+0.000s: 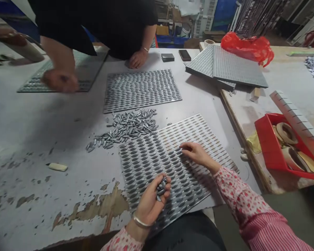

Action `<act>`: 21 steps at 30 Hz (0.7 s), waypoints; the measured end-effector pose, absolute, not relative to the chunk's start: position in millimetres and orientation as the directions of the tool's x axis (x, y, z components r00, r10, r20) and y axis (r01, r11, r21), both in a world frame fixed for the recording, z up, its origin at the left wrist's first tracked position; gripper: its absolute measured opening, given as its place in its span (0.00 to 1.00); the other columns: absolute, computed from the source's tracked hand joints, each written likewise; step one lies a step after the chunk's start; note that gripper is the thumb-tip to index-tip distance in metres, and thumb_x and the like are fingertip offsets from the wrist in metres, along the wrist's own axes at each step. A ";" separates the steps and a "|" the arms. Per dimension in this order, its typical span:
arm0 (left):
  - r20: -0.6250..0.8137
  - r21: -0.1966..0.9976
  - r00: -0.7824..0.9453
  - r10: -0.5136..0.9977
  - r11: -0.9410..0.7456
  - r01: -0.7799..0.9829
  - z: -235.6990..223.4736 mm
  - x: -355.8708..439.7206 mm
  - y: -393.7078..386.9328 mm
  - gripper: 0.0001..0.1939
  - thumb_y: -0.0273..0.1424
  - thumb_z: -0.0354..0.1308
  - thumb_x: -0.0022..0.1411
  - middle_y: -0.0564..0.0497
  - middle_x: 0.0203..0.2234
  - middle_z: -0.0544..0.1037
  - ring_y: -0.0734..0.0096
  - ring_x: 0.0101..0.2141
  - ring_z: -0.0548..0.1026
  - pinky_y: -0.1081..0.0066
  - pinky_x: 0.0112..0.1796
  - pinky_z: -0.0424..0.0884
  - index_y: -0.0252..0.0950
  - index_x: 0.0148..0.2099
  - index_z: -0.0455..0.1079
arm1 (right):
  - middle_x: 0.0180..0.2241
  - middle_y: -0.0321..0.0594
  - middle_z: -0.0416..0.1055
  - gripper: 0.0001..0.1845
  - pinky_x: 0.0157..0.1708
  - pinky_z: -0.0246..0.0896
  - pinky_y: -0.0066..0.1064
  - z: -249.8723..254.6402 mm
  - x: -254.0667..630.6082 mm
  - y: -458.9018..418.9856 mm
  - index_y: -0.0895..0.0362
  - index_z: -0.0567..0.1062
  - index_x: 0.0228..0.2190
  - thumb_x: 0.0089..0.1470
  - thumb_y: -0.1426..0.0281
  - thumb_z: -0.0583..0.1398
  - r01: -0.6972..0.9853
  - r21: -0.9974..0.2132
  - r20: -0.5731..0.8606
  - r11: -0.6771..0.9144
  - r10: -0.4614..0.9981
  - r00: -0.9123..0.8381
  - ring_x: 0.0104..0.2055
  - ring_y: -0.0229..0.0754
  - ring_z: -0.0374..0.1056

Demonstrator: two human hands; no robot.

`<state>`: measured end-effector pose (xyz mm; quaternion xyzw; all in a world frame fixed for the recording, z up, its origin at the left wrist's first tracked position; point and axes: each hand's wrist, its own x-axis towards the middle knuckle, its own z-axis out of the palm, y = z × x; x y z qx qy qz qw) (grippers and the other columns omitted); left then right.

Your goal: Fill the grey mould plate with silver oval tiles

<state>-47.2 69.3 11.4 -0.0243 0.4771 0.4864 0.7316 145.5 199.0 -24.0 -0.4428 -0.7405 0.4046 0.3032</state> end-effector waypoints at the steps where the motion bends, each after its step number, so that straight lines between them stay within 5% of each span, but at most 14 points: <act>1: -0.725 0.426 0.067 0.685 0.523 -0.738 12.0 -47.0 70.5 0.02 0.26 0.55 0.58 0.48 0.27 0.74 0.78 0.23 0.71 0.81 0.19 0.65 0.32 0.35 0.68 | 0.29 0.37 0.72 0.11 0.32 0.61 0.27 -26.1 140.2 203.9 0.58 0.74 0.35 0.52 0.64 0.60 0.411 -0.868 0.084 0.279 0.898 -0.432 0.30 0.37 0.66; 5: -0.710 0.426 0.057 0.702 0.492 -0.759 11.3 -47.9 72.6 0.03 0.26 0.59 0.56 0.48 0.32 0.74 0.76 0.27 0.74 0.80 0.22 0.69 0.31 0.34 0.70 | 0.25 0.34 0.70 0.06 0.27 0.56 0.25 -26.9 115.0 216.8 0.59 0.74 0.29 0.51 0.68 0.60 0.449 -0.823 0.113 0.349 0.874 -0.472 0.26 0.34 0.63; 17: -0.681 0.456 0.031 0.731 0.457 -0.764 6.4 -50.9 75.9 0.13 0.31 0.66 0.48 0.56 0.23 0.68 0.84 0.21 0.67 0.84 0.18 0.63 0.35 0.34 0.65 | 0.30 0.40 0.68 0.05 0.40 0.55 0.34 -27.2 84.9 224.5 0.57 0.75 0.27 0.51 0.68 0.62 0.665 -0.481 0.227 0.572 0.814 -0.535 0.37 0.43 0.60; 21: -0.676 0.456 -0.010 0.737 0.408 -0.791 11.6 -50.6 83.0 0.14 0.31 0.66 0.48 0.56 0.22 0.69 0.84 0.20 0.66 0.85 0.17 0.62 0.35 0.32 0.64 | 0.30 0.41 0.66 0.06 0.40 0.56 0.35 -11.6 86.7 213.3 0.57 0.73 0.27 0.53 0.68 0.61 0.568 -0.598 0.270 0.565 0.809 -0.522 0.37 0.42 0.60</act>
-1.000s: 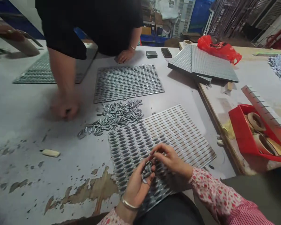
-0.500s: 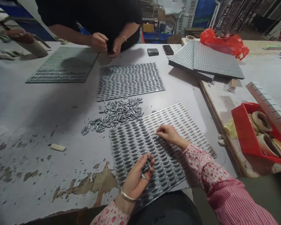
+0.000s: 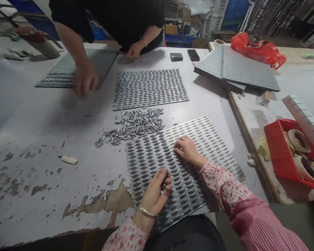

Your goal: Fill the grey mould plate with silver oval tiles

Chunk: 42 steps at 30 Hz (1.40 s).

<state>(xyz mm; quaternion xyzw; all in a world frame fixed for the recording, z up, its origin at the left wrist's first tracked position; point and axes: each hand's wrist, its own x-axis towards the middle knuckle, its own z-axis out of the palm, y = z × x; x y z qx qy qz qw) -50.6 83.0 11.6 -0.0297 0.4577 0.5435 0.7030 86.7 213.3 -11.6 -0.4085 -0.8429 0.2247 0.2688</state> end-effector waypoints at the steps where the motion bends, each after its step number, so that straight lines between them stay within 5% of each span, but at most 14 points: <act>1: -0.674 0.452 -0.015 0.739 0.396 -0.799 12.0 -50.2 84.7 0.14 0.31 0.67 0.48 0.56 0.22 0.69 0.84 0.20 0.67 0.85 0.18 0.62 0.34 0.33 0.64 | 0.30 0.40 0.67 0.06 0.39 0.57 0.34 -5.9 87.3 207.1 0.57 0.73 0.28 0.54 0.67 0.60 0.497 -0.664 0.260 0.558 0.796 -0.546 0.36 0.42 0.61; 6: -0.641 0.478 -0.049 0.766 0.348 -0.807 5.1 -45.2 90.0 0.17 0.33 0.69 0.44 0.57 0.23 0.69 0.85 0.20 0.66 0.85 0.18 0.62 0.34 0.34 0.66 | 0.32 0.39 0.68 0.12 0.35 0.60 0.29 10.3 89.7 167.1 0.58 0.72 0.35 0.54 0.62 0.60 0.188 -0.880 0.182 0.436 0.675 -0.715 0.34 0.38 0.63; 15: -0.565 0.565 -0.018 0.825 0.371 -0.737 1.6 -47.3 86.7 0.17 0.34 0.61 0.52 0.53 0.24 0.71 0.81 0.21 0.67 0.80 0.20 0.61 0.34 0.44 0.67 | 0.31 0.39 0.71 0.14 0.31 0.61 0.29 -4.8 114.2 193.7 0.57 0.67 0.33 0.57 0.58 0.54 0.191 -0.952 0.148 0.238 0.907 -0.395 0.31 0.38 0.65; 20: -0.603 0.537 -0.031 0.797 0.376 -0.755 6.0 -50.0 87.2 0.11 0.30 0.58 0.54 0.54 0.23 0.71 0.79 0.19 0.68 0.80 0.17 0.59 0.34 0.41 0.66 | 0.30 0.37 0.70 0.10 0.35 0.59 0.30 -10.1 128.5 228.5 0.58 0.71 0.33 0.57 0.66 0.53 0.505 -0.797 0.102 0.332 0.898 -0.428 0.33 0.38 0.64; 26: -0.614 0.510 0.015 0.789 0.411 -0.756 10.4 -52.1 88.6 0.06 0.24 0.60 0.53 0.49 0.29 0.73 0.77 0.27 0.72 0.78 0.25 0.69 0.32 0.36 0.71 | 0.23 0.32 0.68 0.07 0.25 0.54 0.26 -8.9 122.8 233.1 0.58 0.71 0.31 0.53 0.66 0.59 0.550 -0.757 0.076 0.354 0.883 -0.464 0.24 0.35 0.61; 36: -0.660 0.496 -0.028 0.751 0.407 -0.767 7.8 -50.4 89.2 0.07 0.25 0.63 0.51 0.52 0.24 0.73 0.81 0.22 0.70 0.82 0.19 0.66 0.32 0.35 0.71 | 0.26 0.38 0.70 0.08 0.36 0.54 0.32 -22.4 116.4 233.8 0.57 0.73 0.26 0.54 0.66 0.61 0.713 -0.434 0.171 0.550 0.828 -0.535 0.33 0.41 0.61; 42: -0.700 0.474 -0.052 0.712 0.409 -0.780 7.8 -49.5 92.4 0.06 0.22 0.59 0.55 0.49 0.28 0.75 0.81 0.23 0.71 0.81 0.21 0.68 0.31 0.37 0.72 | 0.27 0.40 0.68 0.09 0.38 0.56 0.34 -21.2 114.0 225.2 0.58 0.71 0.25 0.54 0.66 0.60 0.704 -0.484 0.266 0.519 0.854 -0.446 0.34 0.42 0.60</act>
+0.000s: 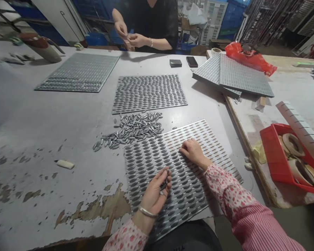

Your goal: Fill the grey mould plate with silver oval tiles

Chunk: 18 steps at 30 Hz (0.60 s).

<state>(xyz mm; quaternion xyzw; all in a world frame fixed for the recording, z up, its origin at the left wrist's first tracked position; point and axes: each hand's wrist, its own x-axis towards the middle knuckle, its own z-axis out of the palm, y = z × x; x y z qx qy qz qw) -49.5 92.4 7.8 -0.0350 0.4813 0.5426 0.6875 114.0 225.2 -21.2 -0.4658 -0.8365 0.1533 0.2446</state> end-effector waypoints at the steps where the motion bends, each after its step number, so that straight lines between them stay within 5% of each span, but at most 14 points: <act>1: -0.703 0.470 -0.056 0.709 0.404 -0.785 7.1 -49.0 93.1 0.05 0.22 0.60 0.54 0.49 0.28 0.75 0.81 0.23 0.71 0.82 0.21 0.68 0.32 0.36 0.71 | 0.28 0.40 0.68 0.09 0.39 0.56 0.34 -18.5 112.9 220.8 0.58 0.71 0.27 0.54 0.65 0.60 0.659 -0.543 0.269 0.521 0.851 -0.451 0.35 0.42 0.61; 5: -0.690 0.464 -0.044 0.723 0.394 -0.793 2.8 -45.9 95.6 0.06 0.25 0.63 0.52 0.52 0.26 0.73 0.82 0.22 0.70 0.83 0.19 0.66 0.32 0.35 0.70 | 0.32 0.39 0.69 0.13 0.35 0.60 0.30 -4.7 104.3 195.7 0.57 0.73 0.35 0.54 0.60 0.59 0.323 -0.811 0.177 0.489 0.730 -0.660 0.33 0.38 0.63; 9: -0.673 0.472 -0.025 0.740 0.403 -0.784 4.3 -45.3 96.6 0.06 0.28 0.61 0.55 0.52 0.25 0.72 0.84 0.20 0.68 0.85 0.17 0.62 0.31 0.36 0.71 | 0.29 0.37 0.68 0.14 0.31 0.60 0.27 1.4 95.2 185.5 0.58 0.72 0.33 0.54 0.59 0.59 0.177 -0.896 0.174 0.407 0.689 -0.704 0.30 0.36 0.63; 14: -0.701 0.458 -0.020 0.713 0.428 -0.779 15.9 -52.0 96.0 0.10 0.26 0.52 0.61 0.45 0.33 0.75 0.78 0.27 0.74 0.80 0.25 0.70 0.28 0.43 0.70 | 0.27 0.36 0.69 0.09 0.28 0.57 0.26 -9.3 93.3 213.1 0.58 0.72 0.32 0.55 0.64 0.58 0.367 -0.877 0.096 0.311 0.860 -0.501 0.28 0.35 0.63; 18: -0.695 0.461 -0.006 0.719 0.440 -0.770 17.9 -56.9 93.7 0.07 0.24 0.52 0.60 0.49 0.28 0.74 0.79 0.24 0.72 0.80 0.22 0.68 0.31 0.41 0.69 | 0.27 0.35 0.70 0.05 0.33 0.55 0.28 -16.9 87.8 229.1 0.57 0.73 0.29 0.53 0.69 0.59 0.603 -0.652 0.136 0.459 0.854 -0.502 0.31 0.37 0.63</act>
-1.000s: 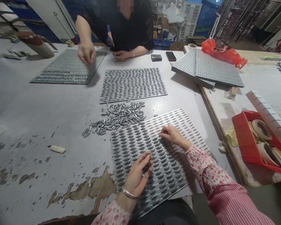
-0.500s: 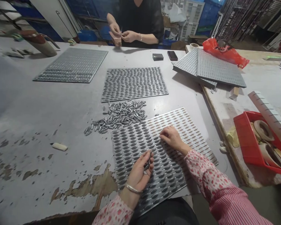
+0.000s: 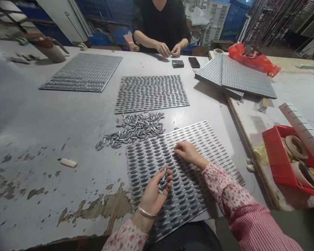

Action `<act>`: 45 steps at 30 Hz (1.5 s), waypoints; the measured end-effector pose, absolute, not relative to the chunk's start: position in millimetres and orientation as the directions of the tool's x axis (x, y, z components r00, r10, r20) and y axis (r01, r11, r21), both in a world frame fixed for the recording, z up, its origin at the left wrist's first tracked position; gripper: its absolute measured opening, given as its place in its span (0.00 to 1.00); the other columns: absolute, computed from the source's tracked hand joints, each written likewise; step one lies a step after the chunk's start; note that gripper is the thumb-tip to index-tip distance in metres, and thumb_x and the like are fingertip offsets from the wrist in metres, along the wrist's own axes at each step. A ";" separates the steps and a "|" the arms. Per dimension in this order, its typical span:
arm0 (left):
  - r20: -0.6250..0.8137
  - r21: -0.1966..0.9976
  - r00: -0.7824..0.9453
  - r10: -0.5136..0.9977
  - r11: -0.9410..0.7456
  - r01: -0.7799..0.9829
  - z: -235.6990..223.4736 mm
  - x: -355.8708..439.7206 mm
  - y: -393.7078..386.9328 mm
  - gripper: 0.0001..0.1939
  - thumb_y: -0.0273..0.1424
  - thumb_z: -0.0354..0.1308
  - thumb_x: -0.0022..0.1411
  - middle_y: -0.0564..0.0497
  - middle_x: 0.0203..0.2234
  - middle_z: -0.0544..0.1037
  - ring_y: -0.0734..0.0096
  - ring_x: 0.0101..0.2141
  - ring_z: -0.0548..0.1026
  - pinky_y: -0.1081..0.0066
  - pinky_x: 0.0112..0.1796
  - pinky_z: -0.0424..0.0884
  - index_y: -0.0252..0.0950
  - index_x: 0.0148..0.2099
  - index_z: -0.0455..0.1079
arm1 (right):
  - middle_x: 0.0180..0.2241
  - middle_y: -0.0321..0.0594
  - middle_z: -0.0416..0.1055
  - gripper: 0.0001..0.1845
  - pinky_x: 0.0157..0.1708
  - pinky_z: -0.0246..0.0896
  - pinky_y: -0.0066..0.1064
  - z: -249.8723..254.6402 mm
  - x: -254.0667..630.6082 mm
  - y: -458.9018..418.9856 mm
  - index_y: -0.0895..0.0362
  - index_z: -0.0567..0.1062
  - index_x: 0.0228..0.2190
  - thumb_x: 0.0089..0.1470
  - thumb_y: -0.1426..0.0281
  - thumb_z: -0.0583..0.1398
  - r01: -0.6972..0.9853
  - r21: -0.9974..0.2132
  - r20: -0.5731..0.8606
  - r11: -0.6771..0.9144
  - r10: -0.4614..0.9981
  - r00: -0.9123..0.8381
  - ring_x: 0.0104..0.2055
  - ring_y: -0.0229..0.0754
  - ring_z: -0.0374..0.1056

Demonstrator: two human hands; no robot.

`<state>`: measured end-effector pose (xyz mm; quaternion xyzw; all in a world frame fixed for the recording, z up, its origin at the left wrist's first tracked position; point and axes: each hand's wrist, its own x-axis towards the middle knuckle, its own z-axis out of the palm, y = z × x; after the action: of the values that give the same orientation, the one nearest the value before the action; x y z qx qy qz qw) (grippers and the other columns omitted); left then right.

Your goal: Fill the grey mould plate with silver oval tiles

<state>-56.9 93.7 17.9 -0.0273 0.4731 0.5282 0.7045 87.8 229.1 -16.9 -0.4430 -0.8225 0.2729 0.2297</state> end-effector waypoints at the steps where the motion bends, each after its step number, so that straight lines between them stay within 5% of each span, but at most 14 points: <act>1: -0.693 0.460 0.000 0.721 0.443 -0.770 16.6 -57.5 92.9 0.07 0.24 0.52 0.59 0.49 0.28 0.74 0.78 0.24 0.72 0.80 0.21 0.67 0.32 0.40 0.68 | 0.28 0.36 0.70 0.05 0.35 0.54 0.29 -17.6 85.6 230.2 0.57 0.74 0.28 0.54 0.69 0.59 0.644 -0.579 0.158 0.501 0.843 -0.514 0.33 0.38 0.63; 4: -0.669 0.464 0.017 0.743 0.436 -0.771 11.4 -57.9 91.0 0.06 0.24 0.52 0.60 0.48 0.29 0.74 0.76 0.26 0.73 0.78 0.23 0.69 0.32 0.39 0.68 | 0.28 0.37 0.70 0.07 0.37 0.52 0.31 -19.1 80.1 229.9 0.56 0.74 0.27 0.54 0.68 0.59 0.734 -0.425 0.172 0.530 0.843 -0.510 0.35 0.41 0.61; 10: -0.612 0.522 -0.018 0.791 0.386 -0.761 9.6 -55.8 92.4 0.05 0.23 0.55 0.57 0.48 0.30 0.73 0.78 0.27 0.72 0.80 0.24 0.69 0.30 0.37 0.71 | 0.27 0.38 0.69 0.08 0.34 0.51 0.31 -22.8 77.9 228.9 0.57 0.71 0.25 0.52 0.67 0.61 0.783 -0.379 0.216 0.494 0.869 -0.444 0.34 0.41 0.60; 13: -0.631 0.511 -0.044 0.774 0.372 -0.775 10.0 -54.4 94.5 0.06 0.22 0.58 0.55 0.51 0.27 0.73 0.82 0.24 0.70 0.82 0.22 0.67 0.30 0.37 0.71 | 0.28 0.38 0.68 0.07 0.36 0.53 0.32 -16.8 79.3 222.1 0.58 0.71 0.26 0.53 0.67 0.61 0.698 -0.518 0.246 0.495 0.867 -0.433 0.34 0.41 0.61; 18: -0.645 0.478 -0.046 0.763 0.356 -0.803 3.4 -50.6 97.6 0.09 0.26 0.63 0.52 0.53 0.25 0.72 0.84 0.22 0.67 0.84 0.19 0.64 0.32 0.36 0.69 | 0.30 0.37 0.68 0.14 0.31 0.58 0.28 3.2 84.4 192.6 0.59 0.72 0.34 0.53 0.59 0.60 0.223 -0.911 0.097 0.346 0.707 -0.701 0.31 0.37 0.63; 23: -0.621 0.488 -0.031 0.784 0.355 -0.797 5.3 -48.1 99.5 0.08 0.28 0.58 0.57 0.51 0.27 0.72 0.80 0.24 0.70 0.81 0.22 0.67 0.32 0.40 0.70 | 0.31 0.38 0.69 0.16 0.31 0.61 0.27 7.0 93.6 187.7 0.58 0.70 0.35 0.55 0.57 0.58 0.076 -0.976 0.103 0.205 0.737 -0.668 0.32 0.37 0.64; 26: -0.615 0.479 0.010 0.788 0.385 -0.789 12.6 -49.4 99.6 0.09 0.26 0.51 0.61 0.47 0.30 0.74 0.77 0.26 0.72 0.77 0.23 0.68 0.31 0.43 0.69 | 0.32 0.39 0.70 0.14 0.34 0.61 0.30 1.7 106.0 210.8 0.57 0.70 0.38 0.58 0.60 0.54 0.195 -0.937 0.145 0.290 0.829 -0.540 0.34 0.39 0.65; 31: -0.654 0.469 -0.001 0.757 0.404 -0.786 15.9 -51.2 98.4 0.06 0.21 0.49 0.60 0.48 0.25 0.74 0.78 0.22 0.70 0.80 0.19 0.64 0.32 0.33 0.66 | 0.31 0.39 0.70 0.08 0.39 0.56 0.33 -10.1 118.2 244.5 0.56 0.74 0.37 0.57 0.71 0.55 0.546 -0.645 0.172 0.534 0.798 -0.577 0.36 0.41 0.63; 36: -0.647 0.472 0.021 0.762 0.422 -0.774 7.1 -51.8 96.3 0.03 0.21 0.56 0.56 0.49 0.30 0.75 0.78 0.27 0.73 0.80 0.25 0.69 0.31 0.33 0.69 | 0.28 0.36 0.69 0.02 0.34 0.55 0.29 -18.0 112.7 247.8 0.58 0.73 0.30 0.52 0.74 0.59 0.627 -0.575 0.121 0.526 0.812 -0.571 0.32 0.38 0.63; 42: -0.651 0.510 -0.041 0.758 0.397 -0.763 6.0 -51.8 96.1 0.08 0.24 0.64 0.49 0.53 0.25 0.72 0.82 0.24 0.70 0.83 0.23 0.67 0.32 0.34 0.71 | 0.29 0.40 0.68 0.03 0.39 0.55 0.32 -21.6 110.2 248.6 0.58 0.71 0.28 0.53 0.75 0.59 0.649 -0.425 0.222 0.630 0.768 -0.601 0.36 0.42 0.60; 45: -0.658 0.510 -0.052 0.751 0.394 -0.765 9.4 -51.3 96.9 0.11 0.28 0.67 0.47 0.54 0.24 0.71 0.84 0.22 0.68 0.84 0.20 0.64 0.32 0.31 0.68 | 0.29 0.40 0.67 0.03 0.39 0.56 0.33 -13.4 106.3 238.8 0.58 0.71 0.28 0.53 0.74 0.58 0.637 -0.465 0.259 0.615 0.782 -0.567 0.36 0.42 0.60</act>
<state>-51.3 96.9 9.4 -0.0071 0.4723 0.5504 0.6884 106.3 238.8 -13.4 -0.4076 -0.8702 0.1619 0.2246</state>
